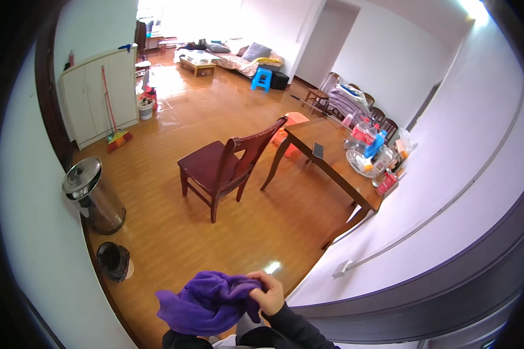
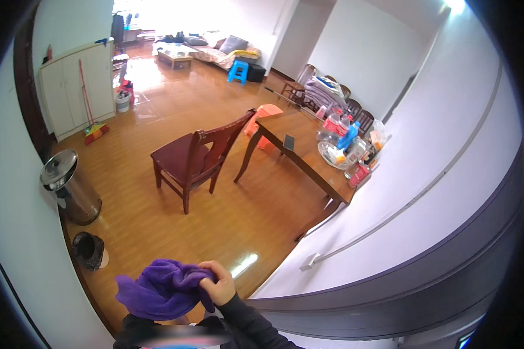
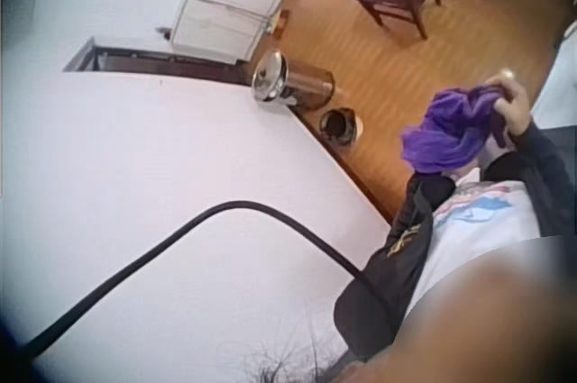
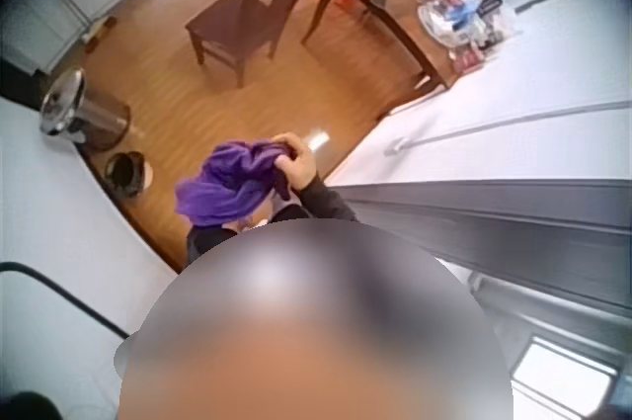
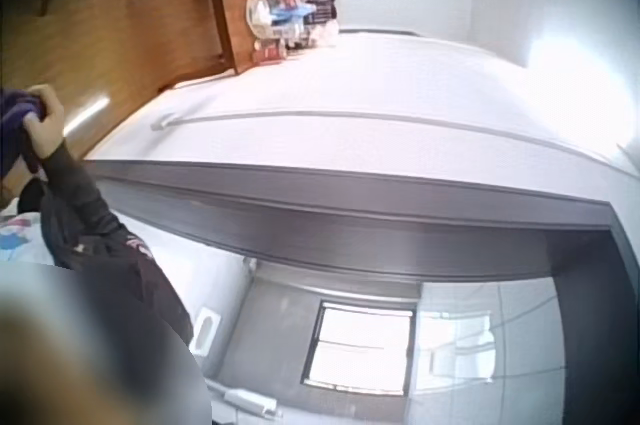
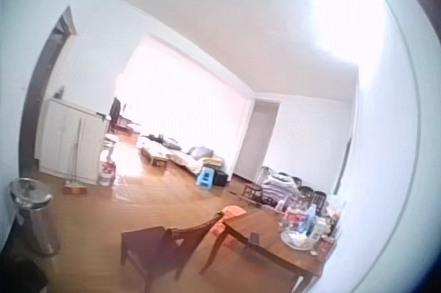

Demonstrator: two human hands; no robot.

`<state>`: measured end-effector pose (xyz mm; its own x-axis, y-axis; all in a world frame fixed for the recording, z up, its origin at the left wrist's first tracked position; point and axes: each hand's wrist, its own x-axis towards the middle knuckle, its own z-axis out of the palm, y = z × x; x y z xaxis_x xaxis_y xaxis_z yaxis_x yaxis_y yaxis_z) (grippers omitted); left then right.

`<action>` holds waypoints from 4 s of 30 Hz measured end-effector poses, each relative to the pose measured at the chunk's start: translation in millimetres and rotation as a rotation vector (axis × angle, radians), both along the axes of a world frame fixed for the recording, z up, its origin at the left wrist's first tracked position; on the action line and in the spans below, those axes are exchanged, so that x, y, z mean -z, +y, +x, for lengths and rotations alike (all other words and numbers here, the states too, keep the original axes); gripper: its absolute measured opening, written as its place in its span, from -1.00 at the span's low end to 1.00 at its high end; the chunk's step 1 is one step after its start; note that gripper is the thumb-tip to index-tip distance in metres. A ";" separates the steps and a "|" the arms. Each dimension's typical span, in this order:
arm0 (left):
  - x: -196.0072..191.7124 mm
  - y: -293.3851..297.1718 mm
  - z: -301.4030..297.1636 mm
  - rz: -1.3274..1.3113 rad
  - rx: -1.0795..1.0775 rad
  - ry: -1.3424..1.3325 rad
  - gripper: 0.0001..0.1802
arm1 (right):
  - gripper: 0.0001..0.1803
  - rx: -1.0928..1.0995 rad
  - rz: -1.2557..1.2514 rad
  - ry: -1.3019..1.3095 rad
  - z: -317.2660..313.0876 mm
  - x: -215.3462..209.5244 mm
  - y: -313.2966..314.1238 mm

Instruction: The person moves a bucket and mop from a bathroom into a dining area. They place the mop handle and head on a wooden table, then use a small metal tool to tighten a screw on the mop head. Finally, they attach the mop head to the handle and secure it.

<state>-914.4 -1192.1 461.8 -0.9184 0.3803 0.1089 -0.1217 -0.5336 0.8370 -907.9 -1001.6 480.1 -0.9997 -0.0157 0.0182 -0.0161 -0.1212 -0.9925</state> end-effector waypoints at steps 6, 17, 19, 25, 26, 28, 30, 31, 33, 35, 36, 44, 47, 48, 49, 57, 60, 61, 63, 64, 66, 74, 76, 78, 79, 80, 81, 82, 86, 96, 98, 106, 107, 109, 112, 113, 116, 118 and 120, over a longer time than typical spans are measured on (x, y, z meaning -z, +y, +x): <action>1.7 63.2 -71.2 -0.033 0.175 0.021 -0.33 | -0.68 0.201 -0.172 0.137 -68.7 11.8 51.5; -19.1 168.2 -222.2 -0.076 0.184 -0.049 -0.35 | -0.60 0.079 0.436 0.039 -211.5 80.6 159.0; -21.3 177.4 -240.4 -0.068 0.151 -0.076 -0.35 | -0.48 0.044 0.604 0.153 -225.4 79.7 168.4; -17.7 193.1 -295.8 -0.016 0.098 -0.130 -0.36 | -0.36 0.100 0.633 0.052 -249.8 104.0 193.5; -21.2 191.9 -304.2 -0.023 0.084 -0.118 -0.36 | -0.38 0.119 0.548 -0.008 -254.6 111.3 194.6; -23.8 186.9 -326.2 -0.018 0.071 -0.107 -0.36 | -0.41 0.163 0.392 -0.144 -266.2 127.3 197.7; -19.4 180.4 -348.6 -0.007 0.088 -0.099 -0.37 | -0.51 0.252 0.404 -0.201 -281.7 132.1 202.7; -17.7 177.4 -360.5 -0.002 0.093 -0.106 -0.37 | -0.53 0.275 0.393 -0.236 -290.9 132.0 204.5; -19.2 174.1 -391.4 0.004 0.115 -0.100 -0.37 | -0.61 0.325 0.335 -0.266 -315.7 140.9 208.8; -16.4 167.1 -415.1 0.014 0.145 -0.094 -0.38 | -0.64 0.361 0.228 -0.325 -337.3 150.2 212.4; -15.2 165.6 -429.7 0.023 0.161 -0.092 -0.38 | -0.65 0.387 0.181 -0.350 -349.8 150.0 214.8; -6.2 157.8 -521.3 0.005 0.184 -0.159 -0.39 | -0.76 0.482 0.358 -0.355 -400.1 136.1 251.3; -1.6 171.4 -554.3 -0.002 0.178 -0.173 -0.40 | -0.79 0.656 0.276 -0.393 -402.6 133.3 293.2; -0.8 177.5 -565.2 -0.004 0.170 -0.174 -0.40 | -0.80 0.707 0.258 -0.397 -406.4 131.2 310.3; 0.1 185.7 -575.3 -0.010 0.165 -0.178 -0.40 | -0.82 0.741 0.284 -0.410 -410.8 129.8 328.9; -1.1 288.7 -632.2 -0.116 0.046 -0.235 -0.41 | -0.83 0.693 0.221 -0.335 -524.8 143.3 469.9; -4.8 329.8 -657.6 -0.117 0.024 -0.237 -0.42 | -0.81 0.610 0.513 -0.296 -572.6 166.3 505.4; -6.7 340.5 -666.4 -0.124 0.008 -0.246 -0.42 | -0.79 0.610 0.536 -0.290 -592.5 163.1 506.8; -7.9 358.6 -684.3 -0.134 -0.023 -0.263 -0.42 | -0.60 0.621 0.580 -0.329 -629.2 151.1 507.7; -7.2 366.0 -694.3 -0.134 -0.032 -0.268 -0.43 | -0.53 0.697 0.746 -0.301 -643.0 157.0 512.0; -4.2 378.1 -711.7 -0.136 -0.044 -0.281 -0.43 | -0.39 0.848 1.074 -0.237 -669.4 165.3 520.1; 10.4 414.3 -807.3 -0.159 -0.020 -0.283 -0.44 | -0.03 0.733 1.285 -0.675 -766.3 175.4 550.9; 10.8 423.8 -828.8 -0.168 -0.007 -0.278 -0.45 | -0.04 0.721 1.327 -0.710 -775.5 176.2 551.2; 10.3 434.3 -848.3 -0.171 0.005 -0.275 -0.45 | -0.05 0.722 1.334 -0.726 -782.9 176.8 553.9; 10.5 442.1 -858.7 -0.174 0.014 -0.277 -0.45 | -0.07 0.729 1.363 -0.702 -788.6 174.9 554.1; 11.6 448.0 -867.2 -0.181 0.016 -0.278 -0.45 | -0.06 0.702 1.352 -0.743 -799.1 170.7 552.7; 12.0 454.7 -876.9 -0.186 0.019 -0.278 -0.45 | -0.04 0.674 1.340 -0.783 -811.2 165.3 552.4; 12.7 461.5 -884.7 -0.192 0.017 -0.280 -0.46 | -0.03 0.645 1.330 -0.824 -821.5 164.3 554.2; 14.9 494.1 -917.7 -0.225 0.008 -0.293 -0.46 | -0.02 0.615 1.307 -0.648 -849.0 173.1 580.6; 1.7 554.6 -973.9 -0.344 -0.072 -0.295 -0.48 | -0.03 0.379 1.294 -0.579 -873.8 162.6 617.6; -4.9 558.1 -979.7 -0.364 -0.092 -0.287 -0.48 | -0.03 0.353 1.299 -0.568 -878.0 161.7 618.8; -5.3 580.1 -983.3 -0.427 -0.096 -0.291 -0.49 | -0.13 0.425 0.983 -0.553 -895.3 135.1 665.0; -8.3 579.5 -980.9 -0.427 -0.131 -0.291 -0.50 | -0.19 0.507 0.881 -0.480 -912.1 144.1 688.0; -8.6 577.9 -976.6 -0.436 -0.174 -0.301 -0.50 | -0.36 0.717 0.785 -0.355 -961.4 125.5 736.2; -12.4 584.0 -970.0 -0.475 -0.226 -0.290 -0.50 | -0.59 0.996 0.477 -0.063 -1049.5 149.9 845.7; -15.0 585.4 -967.3 -0.499 -0.251 -0.288 -0.51 | -0.67 0.993 0.245 -0.036 -1078.0 155.8 881.3; -26.0 580.9 -961.4 -0.581 -0.326 -0.296 -0.51 | -0.67 1.113 0.177 -0.343 -1143.6 172.3 991.9; -34.6 577.1 -959.8 -0.639 -0.363 -0.310 -0.51 | -0.62 1.330 -0.148 -0.282 -1158.9 195.1 1044.5; -47.9 571.0 -953.7 -0.666 -0.419 -0.317 -0.52 | -0.60 1.299 -0.129 -0.279 -1166.1 214.0 1105.6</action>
<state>-1868.2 -621.1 509.7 -0.9472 -0.1048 -0.3031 -0.3054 0.0055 0.9522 -2074.0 104.0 266.0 -0.2588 0.9306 -0.2588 0.0098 -0.2654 -0.9641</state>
